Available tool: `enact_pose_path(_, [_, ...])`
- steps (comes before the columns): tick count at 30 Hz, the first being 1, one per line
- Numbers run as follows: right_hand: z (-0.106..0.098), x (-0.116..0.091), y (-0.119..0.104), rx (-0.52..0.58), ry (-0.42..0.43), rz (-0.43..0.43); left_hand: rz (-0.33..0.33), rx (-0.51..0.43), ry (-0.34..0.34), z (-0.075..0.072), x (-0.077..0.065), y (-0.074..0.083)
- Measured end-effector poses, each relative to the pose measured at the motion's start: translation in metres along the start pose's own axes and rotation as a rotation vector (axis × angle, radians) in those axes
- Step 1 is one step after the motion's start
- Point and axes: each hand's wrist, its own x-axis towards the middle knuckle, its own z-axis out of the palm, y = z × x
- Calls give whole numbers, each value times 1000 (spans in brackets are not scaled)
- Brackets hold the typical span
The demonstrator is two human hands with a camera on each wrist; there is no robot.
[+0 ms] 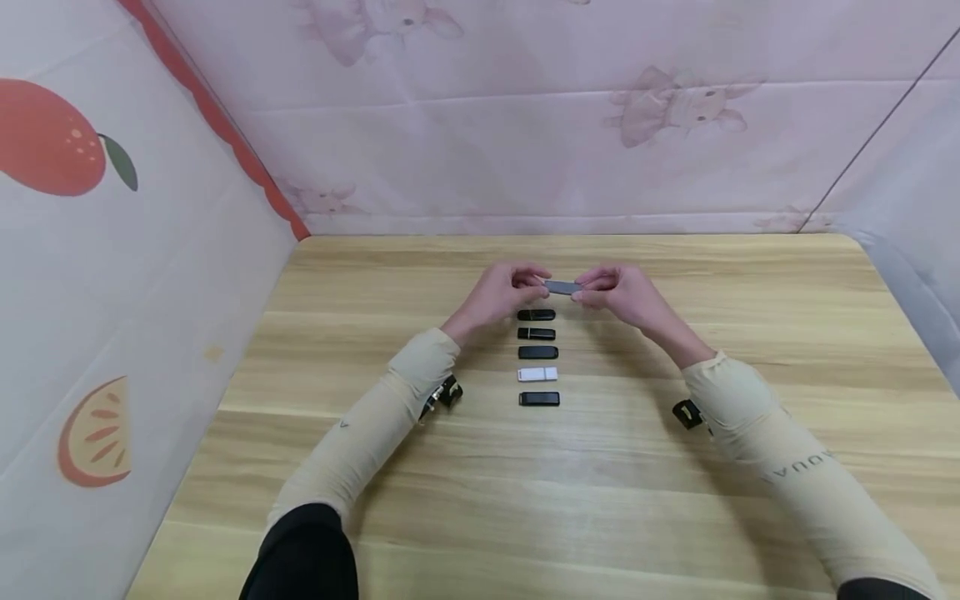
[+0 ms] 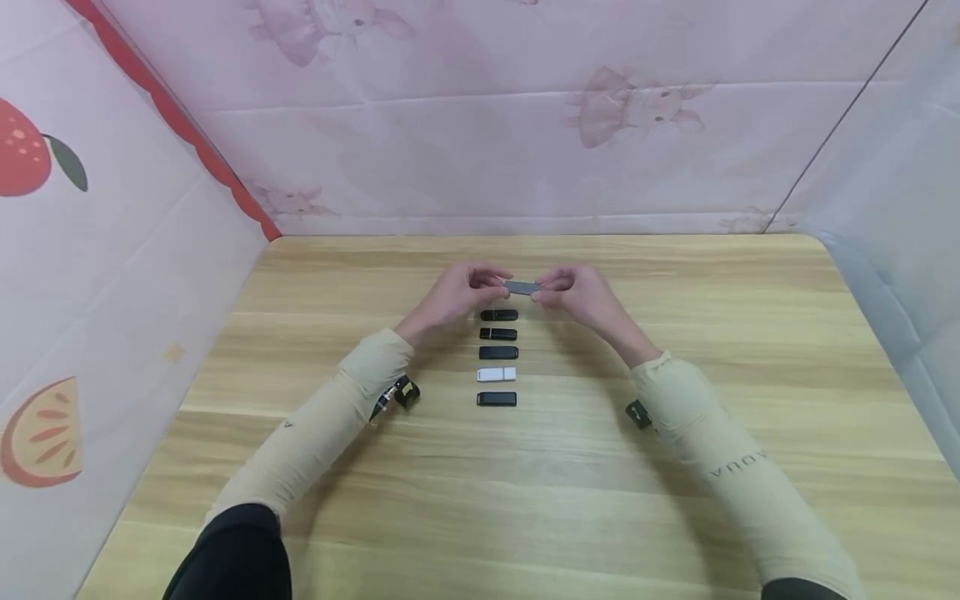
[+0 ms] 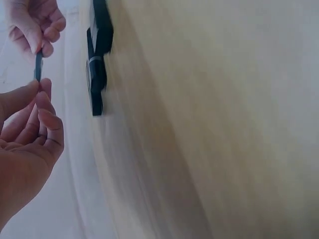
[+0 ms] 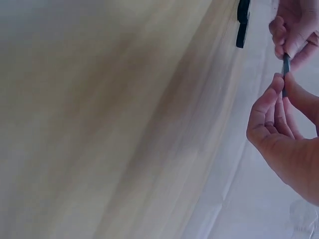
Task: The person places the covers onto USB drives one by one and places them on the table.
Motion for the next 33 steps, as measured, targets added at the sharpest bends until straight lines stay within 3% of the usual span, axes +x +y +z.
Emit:
enact_pose_path(6, [9,15,1,-76,11,-41,-2,55,35,-7,2,-8])
enact_pose_path(13, [19,23,0,-271,13,-105,43,251,4,-6,-1,-11])
enact_pose_path(24, [28,18,-8,-340,-25,-106,-18,472,-66,-3,-8,1])
enact_pose_path(33, [33,13,-11,-387,-15,-89,-25,569,-71,5,-10,6])
